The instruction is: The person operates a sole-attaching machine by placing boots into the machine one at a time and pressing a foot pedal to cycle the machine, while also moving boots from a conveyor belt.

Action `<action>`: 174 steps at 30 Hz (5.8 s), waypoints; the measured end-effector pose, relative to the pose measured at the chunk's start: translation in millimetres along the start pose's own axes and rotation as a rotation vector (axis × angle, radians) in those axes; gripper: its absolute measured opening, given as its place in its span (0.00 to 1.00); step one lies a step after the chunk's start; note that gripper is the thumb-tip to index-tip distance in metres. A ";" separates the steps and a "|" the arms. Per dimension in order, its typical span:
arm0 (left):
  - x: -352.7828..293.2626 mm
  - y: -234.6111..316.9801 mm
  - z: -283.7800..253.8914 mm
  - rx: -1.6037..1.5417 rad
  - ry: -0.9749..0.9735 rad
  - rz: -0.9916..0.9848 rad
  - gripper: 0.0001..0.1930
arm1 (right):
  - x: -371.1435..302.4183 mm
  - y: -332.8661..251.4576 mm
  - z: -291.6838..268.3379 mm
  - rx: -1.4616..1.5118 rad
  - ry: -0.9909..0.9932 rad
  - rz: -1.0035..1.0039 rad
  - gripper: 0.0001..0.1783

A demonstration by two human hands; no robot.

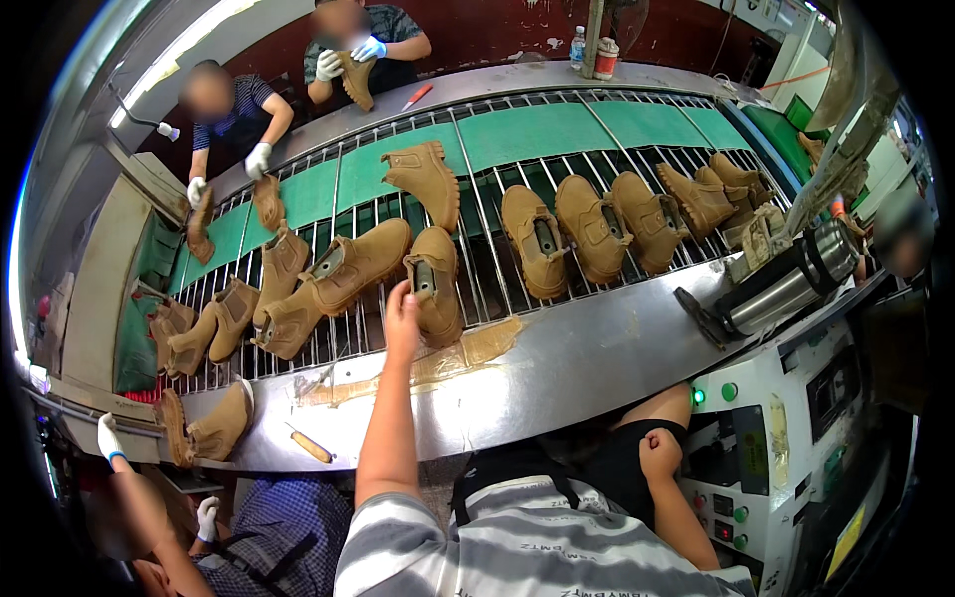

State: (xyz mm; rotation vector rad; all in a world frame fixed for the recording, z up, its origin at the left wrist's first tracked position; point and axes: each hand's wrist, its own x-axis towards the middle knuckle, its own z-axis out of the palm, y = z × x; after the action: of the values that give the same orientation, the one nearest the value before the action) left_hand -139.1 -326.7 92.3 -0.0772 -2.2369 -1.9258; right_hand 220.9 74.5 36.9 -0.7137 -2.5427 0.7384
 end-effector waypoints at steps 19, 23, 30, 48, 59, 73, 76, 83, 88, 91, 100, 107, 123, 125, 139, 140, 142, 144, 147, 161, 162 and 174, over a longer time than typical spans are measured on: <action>190.2 75.9 -106.7 1.368 -0.046 0.039 0.14 | 1.3 -4.0 -4.0 0.026 -0.016 0.029 0.06; 190.5 185.0 -114.5 1.205 -0.338 0.066 0.18 | 1.9 -1.9 -11.2 0.040 -0.021 0.003 0.06; 133.2 144.1 -125.5 1.337 -0.163 0.073 0.21 | -4.7 12.3 -9.1 0.049 -0.075 0.073 0.04; 139.9 16.3 -111.4 1.381 -0.344 -0.062 0.24 | 18.1 1.3 6.4 -0.054 -0.029 0.138 0.04; -65.1 193.4 -122.7 0.295 -0.053 -0.307 0.16 | 3.2 -66.7 -18.8 0.810 -0.430 0.128 0.31; -271.3 178.2 46.8 -0.241 -0.470 -0.547 0.15 | -3.3 -130.5 -20.8 1.667 -0.852 0.402 0.51; -274.4 160.2 74.9 -0.139 -0.721 -0.454 0.13 | -13.4 -89.1 -66.8 1.659 -0.594 0.467 0.50; -280.7 153.1 205.9 -0.234 -1.214 -0.008 0.15 | -22.9 -5.6 -158.7 1.782 -0.004 0.458 0.51; -293.0 199.0 264.2 -0.031 -1.302 0.475 0.15 | -20.9 11.7 -211.9 1.701 0.323 0.445 0.51; -302.4 202.6 303.0 -0.082 -1.401 0.407 0.14 | -7.7 37.0 -238.9 1.547 0.418 0.334 0.57; -224.5 42.1 275.2 0.343 -0.706 0.494 0.05 | 141.6 133.4 -387.1 0.473 0.819 0.408 0.53; -193.2 12.6 244.9 0.322 -0.693 0.387 0.05 | 233.0 229.0 -438.1 0.017 0.622 0.855 0.48; -189.7 7.5 237.1 0.300 -0.658 0.330 0.05 | 265.3 220.9 -378.5 -0.327 0.389 1.120 0.56; -190.3 10.1 236.4 0.304 -0.642 0.316 0.05 | 259.4 217.2 -368.9 -0.386 0.417 1.110 0.53; -193.4 6.3 239.0 0.391 -0.617 0.235 0.09 | 234.0 158.3 -374.6 -0.321 0.263 0.886 0.39; -192.6 4.3 238.3 0.395 -0.619 0.244 0.09 | 230.2 155.9 -362.2 -0.422 0.291 0.872 0.38; -190.1 -4.9 236.8 0.363 -0.604 0.242 0.09 | 226.3 155.0 -335.9 -0.620 0.345 0.842 0.38; -192.9 -2.6 237.8 0.332 -0.585 0.223 0.10 | 235.3 144.7 -348.8 -0.516 0.186 0.892 0.36; -195.1 7.4 238.3 0.331 -0.587 0.176 0.10 | 237.5 159.6 -367.7 -0.350 -0.032 0.940 0.37; -264.6 36.3 336.6 -0.286 -0.800 -0.562 0.31 | 54.0 163.7 -325.8 -0.414 0.410 0.283 0.29; -280.4 51.1 351.0 -0.373 -0.846 -0.681 0.34 | 23.8 167.8 -327.6 -0.393 0.488 0.255 0.27; -311.8 64.0 382.4 -0.630 -1.171 -0.997 0.25 | -77.4 254.1 -498.9 -0.725 0.689 1.093 0.49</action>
State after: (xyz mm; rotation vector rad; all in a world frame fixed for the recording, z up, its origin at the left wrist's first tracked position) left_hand 135.6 85.6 46.6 -0.2736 -2.2249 -3.8886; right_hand 620.4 405.0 262.0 -2.1864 -1.5761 -0.2398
